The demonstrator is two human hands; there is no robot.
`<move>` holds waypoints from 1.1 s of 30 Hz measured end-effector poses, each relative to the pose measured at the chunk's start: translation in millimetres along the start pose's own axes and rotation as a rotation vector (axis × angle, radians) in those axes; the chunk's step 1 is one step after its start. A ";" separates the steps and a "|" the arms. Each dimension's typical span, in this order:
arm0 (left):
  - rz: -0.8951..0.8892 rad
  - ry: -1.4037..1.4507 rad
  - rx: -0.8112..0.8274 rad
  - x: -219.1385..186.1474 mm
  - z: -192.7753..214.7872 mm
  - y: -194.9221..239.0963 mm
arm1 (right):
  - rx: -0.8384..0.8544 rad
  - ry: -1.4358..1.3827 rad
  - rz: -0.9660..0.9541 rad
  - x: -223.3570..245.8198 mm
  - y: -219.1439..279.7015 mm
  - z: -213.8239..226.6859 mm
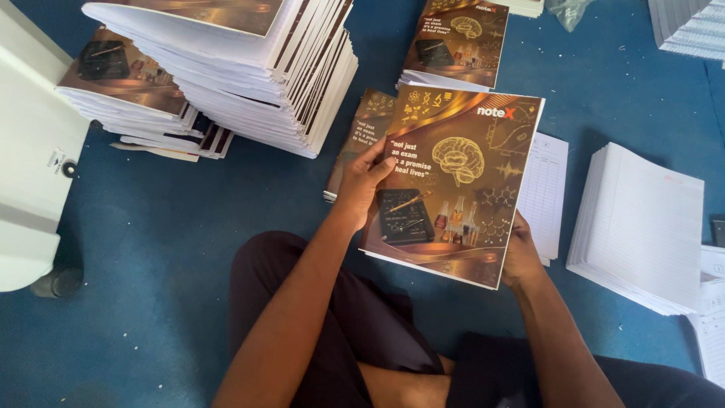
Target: The person sits on the floor and assembles notebooks by inserting loose index sheets into covers. They pick up a cover, place a sheet inside, and stack the completed unit, repeating the process with multiple covers and sheets.
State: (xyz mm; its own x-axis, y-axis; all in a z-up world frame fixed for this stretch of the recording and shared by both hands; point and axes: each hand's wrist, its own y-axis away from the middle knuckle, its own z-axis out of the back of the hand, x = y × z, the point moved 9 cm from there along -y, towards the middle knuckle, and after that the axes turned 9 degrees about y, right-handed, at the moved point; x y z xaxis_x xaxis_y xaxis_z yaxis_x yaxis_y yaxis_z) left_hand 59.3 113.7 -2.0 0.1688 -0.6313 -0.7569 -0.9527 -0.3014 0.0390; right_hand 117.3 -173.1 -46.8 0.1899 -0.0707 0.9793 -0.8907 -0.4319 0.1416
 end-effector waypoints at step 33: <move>0.067 -0.010 0.073 13.4 -14.6 1.8 | -0.080 0.110 -0.029 -48.0 -6.6 42.2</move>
State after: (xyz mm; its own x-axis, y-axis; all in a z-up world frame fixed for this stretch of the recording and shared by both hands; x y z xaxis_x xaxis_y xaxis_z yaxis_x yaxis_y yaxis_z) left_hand 63.5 94.2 -2.6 0.1015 -0.6410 -0.7608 -0.9777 -0.2058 0.0429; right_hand 131.5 -204.7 -100.8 0.1735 0.0413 0.9840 -0.9166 -0.3587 0.1767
